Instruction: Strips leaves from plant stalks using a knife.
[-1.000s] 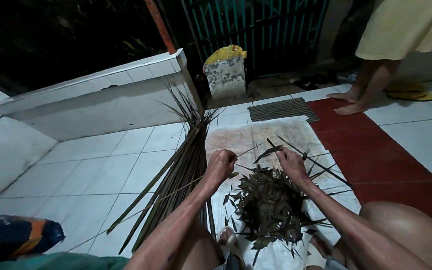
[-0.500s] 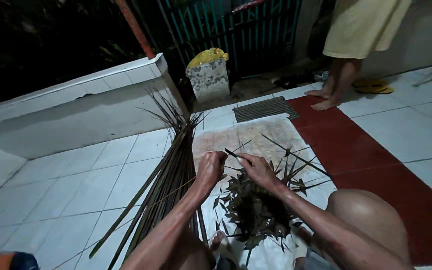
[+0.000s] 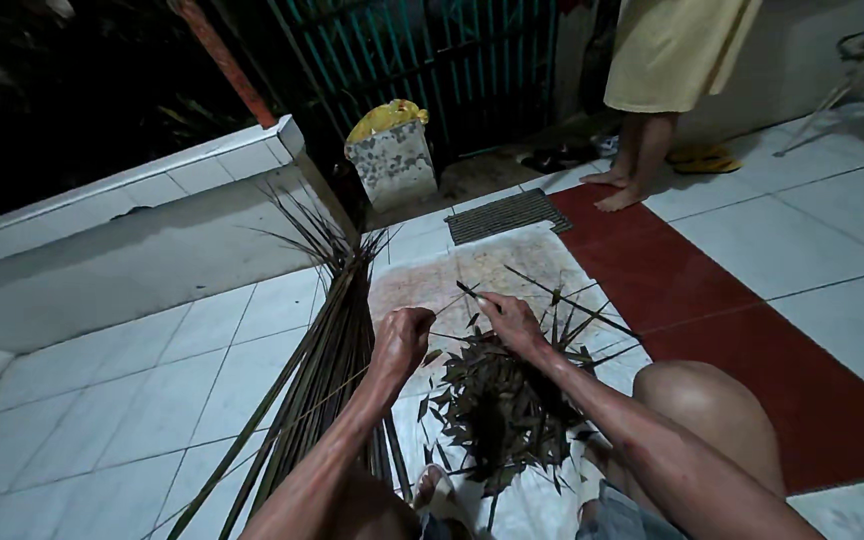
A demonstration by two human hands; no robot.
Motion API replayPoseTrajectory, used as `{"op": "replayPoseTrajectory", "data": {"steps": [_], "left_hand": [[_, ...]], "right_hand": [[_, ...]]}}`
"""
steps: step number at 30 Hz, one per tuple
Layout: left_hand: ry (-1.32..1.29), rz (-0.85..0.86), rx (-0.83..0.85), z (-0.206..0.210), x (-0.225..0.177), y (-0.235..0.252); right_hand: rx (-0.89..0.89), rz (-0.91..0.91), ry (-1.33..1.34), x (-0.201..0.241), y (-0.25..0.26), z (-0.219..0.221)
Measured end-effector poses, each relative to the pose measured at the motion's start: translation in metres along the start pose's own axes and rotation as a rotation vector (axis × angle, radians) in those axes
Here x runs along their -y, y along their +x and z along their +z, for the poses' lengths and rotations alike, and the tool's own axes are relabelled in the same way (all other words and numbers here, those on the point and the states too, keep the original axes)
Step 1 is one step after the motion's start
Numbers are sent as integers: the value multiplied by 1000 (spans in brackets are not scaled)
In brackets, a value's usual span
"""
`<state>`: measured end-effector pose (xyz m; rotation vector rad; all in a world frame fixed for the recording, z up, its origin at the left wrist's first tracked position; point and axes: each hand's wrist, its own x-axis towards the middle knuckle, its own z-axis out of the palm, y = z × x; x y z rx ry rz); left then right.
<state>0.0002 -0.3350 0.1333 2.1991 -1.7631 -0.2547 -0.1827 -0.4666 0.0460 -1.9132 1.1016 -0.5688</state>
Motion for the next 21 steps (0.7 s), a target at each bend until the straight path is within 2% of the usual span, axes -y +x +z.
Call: {"op": "replayPoseTrajectory", "data": {"steps": [7, 11, 15, 18, 21], "left_hand": [[-63, -12, 14, -3, 8, -2], [-129, -48, 22, -3, 15, 2], [-197, -58, 43, 0, 17, 8], [-269, -65, 60, 1, 15, 11], [-356, -86, 70, 3, 14, 12]], "right_hand": [[-121, 132, -23, -14, 3, -11], [-159, -24, 33, -5, -8, -7], [-15, -185, 82, 7, -23, 9], [56, -244, 106, 17, -32, 17], [56, -241, 89, 18, -33, 20]]}}
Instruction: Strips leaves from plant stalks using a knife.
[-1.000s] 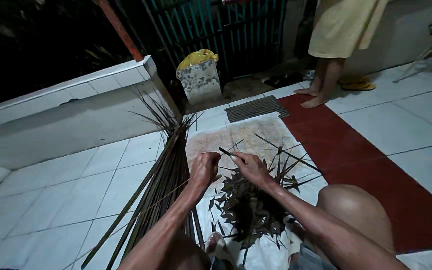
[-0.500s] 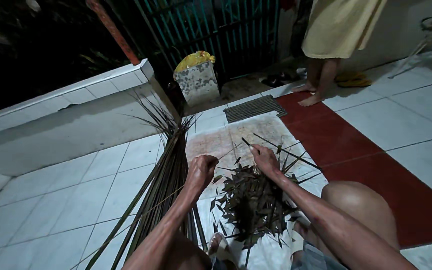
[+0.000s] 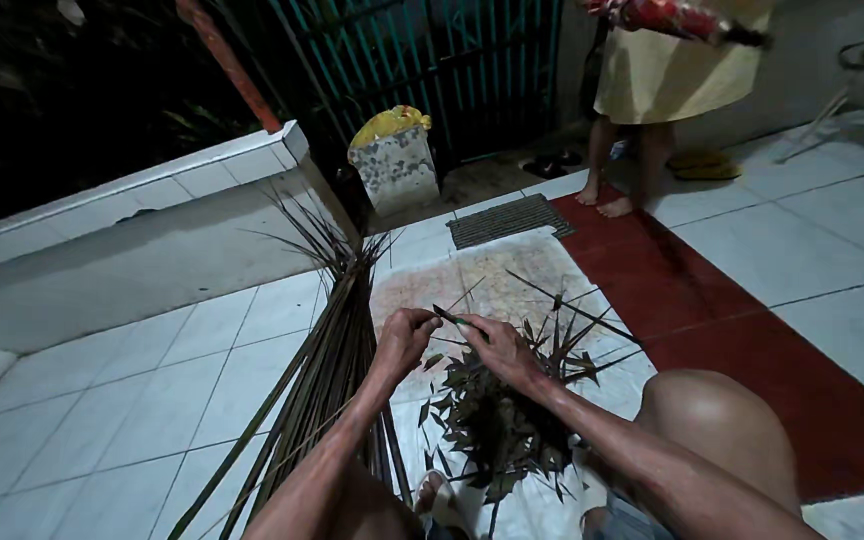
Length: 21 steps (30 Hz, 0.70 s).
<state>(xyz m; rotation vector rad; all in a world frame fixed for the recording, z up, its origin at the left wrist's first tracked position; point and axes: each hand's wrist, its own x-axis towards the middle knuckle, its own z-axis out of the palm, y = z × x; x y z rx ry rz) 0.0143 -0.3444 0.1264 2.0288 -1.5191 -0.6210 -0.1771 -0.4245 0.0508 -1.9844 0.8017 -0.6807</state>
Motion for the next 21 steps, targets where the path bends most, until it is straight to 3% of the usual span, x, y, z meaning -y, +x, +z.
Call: {"op": "replayPoseTrajectory", "data": {"steps": [12, 21], "left_hand": [[-122, 2, 36, 0, 2, -2], [-67, -14, 59, -3, 5, -8]], "right_hand": [[-112, 116, 3, -25, 19, -13], [-164, 235, -42, -43, 28, -23]]}}
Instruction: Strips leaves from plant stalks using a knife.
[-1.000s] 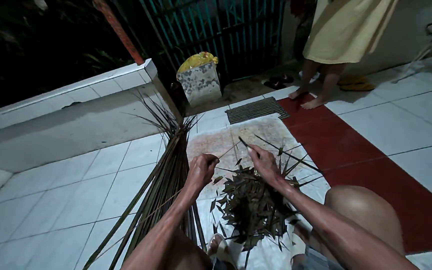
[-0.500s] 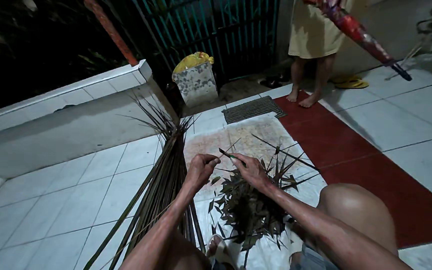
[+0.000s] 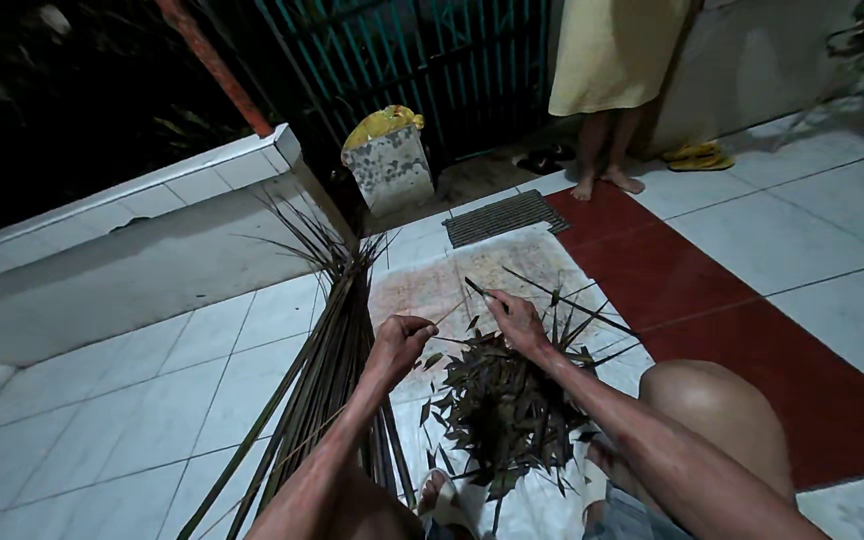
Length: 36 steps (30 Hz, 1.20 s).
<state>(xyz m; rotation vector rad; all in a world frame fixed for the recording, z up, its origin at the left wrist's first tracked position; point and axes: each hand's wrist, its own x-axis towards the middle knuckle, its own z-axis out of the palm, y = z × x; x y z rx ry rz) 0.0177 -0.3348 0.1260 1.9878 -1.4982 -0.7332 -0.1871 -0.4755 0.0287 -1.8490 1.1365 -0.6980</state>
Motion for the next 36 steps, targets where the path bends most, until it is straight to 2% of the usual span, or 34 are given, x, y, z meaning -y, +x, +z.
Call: {"op": "replayPoseTrajectory", "data": {"steps": [6, 10, 14, 19, 25, 32, 36], "left_hand": [[112, 10, 0, -4, -4, -8], [342, 60, -85, -6, -11, -14], [477, 34, -123, -1, -17, -12], [481, 67, -154, 3, -21, -8], [473, 89, -162, 8, -23, -5], [461, 105, -174, 13, -28, -3], [432, 175, -223, 16, -24, -3]], "right_hand": [[-109, 131, -24, -6, 7, -17], [-106, -5, 72, 4, 5, -21], [3, -120, 95, 26, -14, -19], [116, -219, 64, 38, -31, -7], [230, -181, 26, 46, -43, -1], [236, -183, -8, 50, -46, 0], [203, -158, -31, 49, -44, -2]]}}
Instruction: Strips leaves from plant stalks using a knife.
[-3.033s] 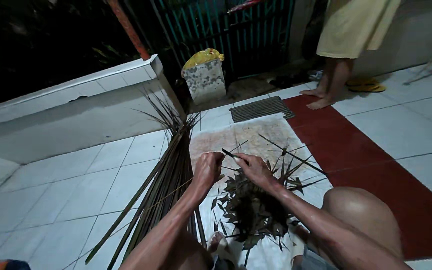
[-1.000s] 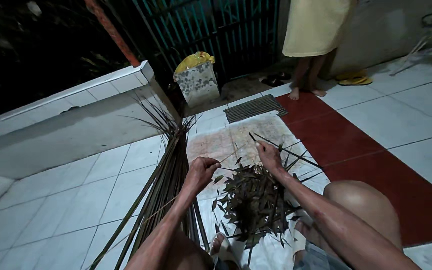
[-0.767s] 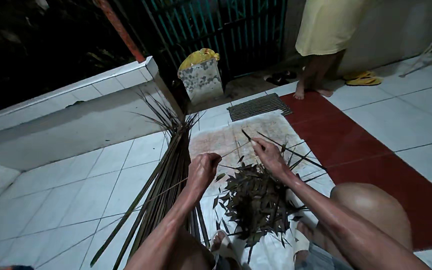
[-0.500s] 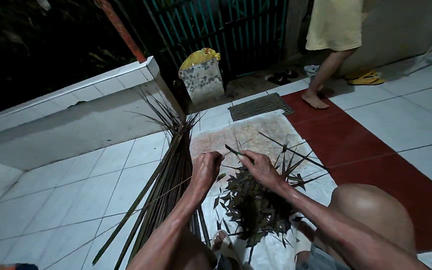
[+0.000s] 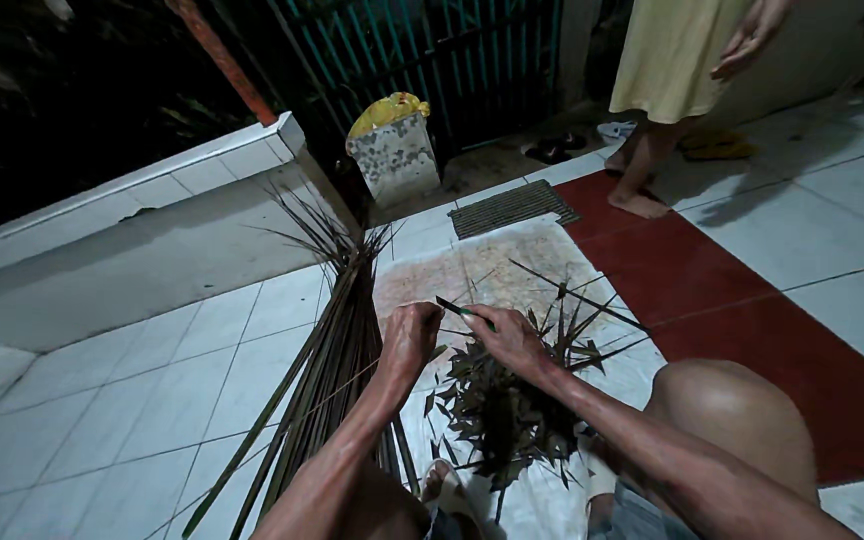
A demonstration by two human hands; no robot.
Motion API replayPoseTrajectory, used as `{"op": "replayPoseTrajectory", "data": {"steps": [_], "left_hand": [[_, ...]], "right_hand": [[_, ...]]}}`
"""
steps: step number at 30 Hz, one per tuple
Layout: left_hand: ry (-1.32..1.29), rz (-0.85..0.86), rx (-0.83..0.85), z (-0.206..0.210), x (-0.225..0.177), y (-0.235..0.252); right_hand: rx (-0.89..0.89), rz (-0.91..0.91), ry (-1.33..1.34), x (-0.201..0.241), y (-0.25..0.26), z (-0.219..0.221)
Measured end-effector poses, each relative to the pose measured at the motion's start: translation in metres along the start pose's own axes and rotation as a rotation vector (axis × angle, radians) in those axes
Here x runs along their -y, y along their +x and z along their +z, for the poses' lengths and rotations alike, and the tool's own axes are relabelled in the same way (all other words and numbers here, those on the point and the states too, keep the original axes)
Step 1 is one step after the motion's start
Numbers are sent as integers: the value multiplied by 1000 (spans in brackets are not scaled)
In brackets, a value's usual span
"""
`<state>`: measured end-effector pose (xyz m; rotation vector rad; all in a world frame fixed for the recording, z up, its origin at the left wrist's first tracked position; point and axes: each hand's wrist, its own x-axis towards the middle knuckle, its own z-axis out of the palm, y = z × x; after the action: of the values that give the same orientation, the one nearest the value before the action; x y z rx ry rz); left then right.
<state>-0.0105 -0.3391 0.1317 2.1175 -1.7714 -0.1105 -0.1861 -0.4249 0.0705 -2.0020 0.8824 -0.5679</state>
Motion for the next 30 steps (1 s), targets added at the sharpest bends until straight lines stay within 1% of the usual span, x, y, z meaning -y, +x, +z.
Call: {"op": "replayPoseTrajectory", "data": {"steps": [4, 7, 12, 15, 18, 21, 24, 28, 30], "left_hand": [[11, 53, -42, 2, 1, -2], [50, 93, -62, 3, 0, -4], [158, 70, -42, -5, -3, -6], [145, 59, -40, -4, -3, -5], [127, 69, -61, 0, -2, -3], [105, 58, -45, 0, -1, -2], [96, 22, 4, -4, 0, -2], [130, -47, 67, -13, -3, -2], [149, -76, 82, -18, -3, -1]], "right_hand": [[-36, 36, 0, -4, 4, -5], [-108, 101, 19, -14, 9, -14], [-198, 104, 66, -14, 13, -33], [-110, 60, 71, -8, 8, -32], [-4, 0, 63, -4, 4, -16], [-1, -5, 10, -2, 1, -9], [-62, 79, -21, -10, 6, -16], [-125, 242, -31, -25, 17, -39], [-141, 291, -41, -37, 23, -49]]}}
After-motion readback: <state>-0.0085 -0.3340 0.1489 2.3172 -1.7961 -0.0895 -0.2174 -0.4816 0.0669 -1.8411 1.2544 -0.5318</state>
